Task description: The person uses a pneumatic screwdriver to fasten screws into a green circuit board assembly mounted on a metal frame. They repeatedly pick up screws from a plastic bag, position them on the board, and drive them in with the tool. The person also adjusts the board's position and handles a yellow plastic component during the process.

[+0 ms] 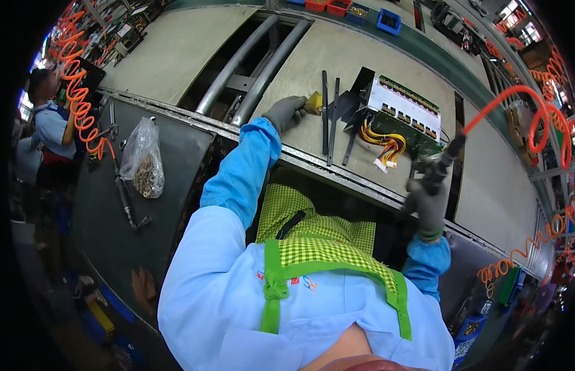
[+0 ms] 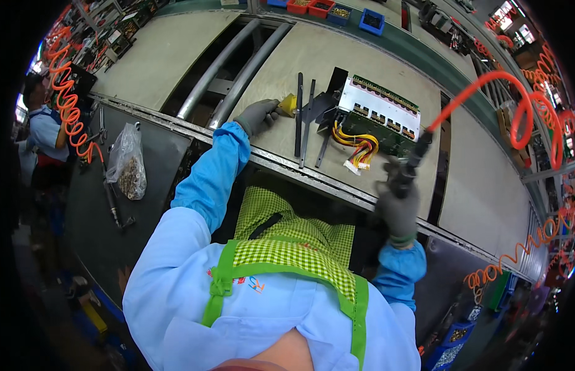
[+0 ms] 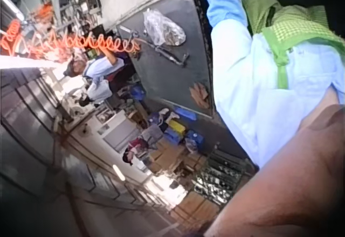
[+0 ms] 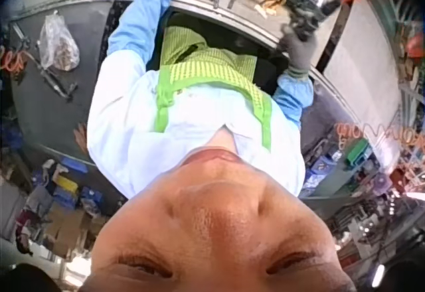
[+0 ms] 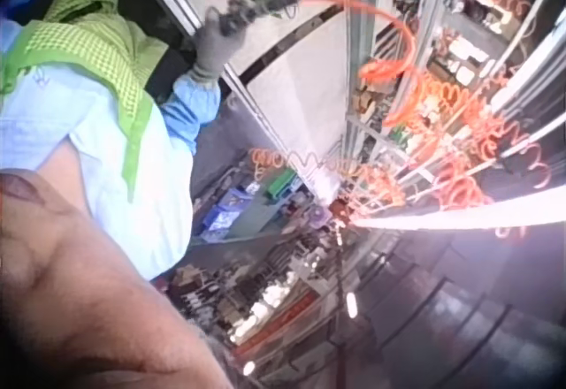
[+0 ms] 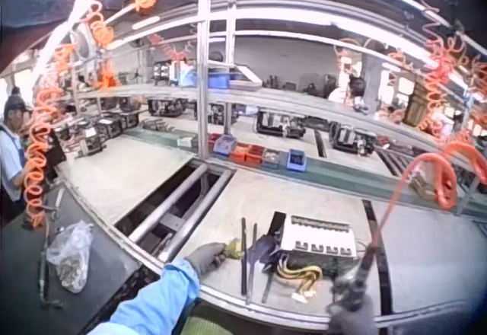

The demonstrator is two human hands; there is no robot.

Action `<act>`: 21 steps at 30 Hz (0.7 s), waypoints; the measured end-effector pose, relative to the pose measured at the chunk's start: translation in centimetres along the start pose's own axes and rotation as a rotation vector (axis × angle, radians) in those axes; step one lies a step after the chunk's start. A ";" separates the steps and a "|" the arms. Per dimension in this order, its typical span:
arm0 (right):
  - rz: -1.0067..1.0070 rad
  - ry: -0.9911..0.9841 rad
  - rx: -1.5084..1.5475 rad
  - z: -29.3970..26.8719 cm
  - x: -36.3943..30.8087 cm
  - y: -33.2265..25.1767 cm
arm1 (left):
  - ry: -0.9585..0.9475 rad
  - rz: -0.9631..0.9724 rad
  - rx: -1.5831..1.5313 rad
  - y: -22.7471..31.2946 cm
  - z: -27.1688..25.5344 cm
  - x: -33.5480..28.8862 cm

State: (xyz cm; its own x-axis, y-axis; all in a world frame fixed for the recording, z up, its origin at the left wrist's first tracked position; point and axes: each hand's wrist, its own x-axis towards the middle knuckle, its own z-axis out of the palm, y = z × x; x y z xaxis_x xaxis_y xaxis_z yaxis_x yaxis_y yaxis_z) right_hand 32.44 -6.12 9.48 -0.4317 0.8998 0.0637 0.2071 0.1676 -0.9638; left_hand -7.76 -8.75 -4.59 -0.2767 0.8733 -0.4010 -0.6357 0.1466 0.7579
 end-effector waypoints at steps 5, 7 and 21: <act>0.230 0.325 -0.040 -9.3 3.5 3.9 | 0.013 -0.113 0.112 1.1 1.5 -0.8; 0.186 0.379 -0.243 -11.8 5.2 6.8 | 0.021 -0.066 0.150 1.0 2.2 -0.5; 0.169 0.293 -0.769 -11.8 6.1 16.2 | 0.127 -0.084 0.576 -1.0 -0.5 -4.7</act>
State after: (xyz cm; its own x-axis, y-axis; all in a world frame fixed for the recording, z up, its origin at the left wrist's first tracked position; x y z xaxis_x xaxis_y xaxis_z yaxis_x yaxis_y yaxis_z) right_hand 43.56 6.82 -2.70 -0.1178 0.9878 0.1015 0.8351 0.1539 -0.5282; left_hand -6.19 -13.19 -3.71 -0.3484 0.7906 -0.5035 -0.1756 0.4725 0.8636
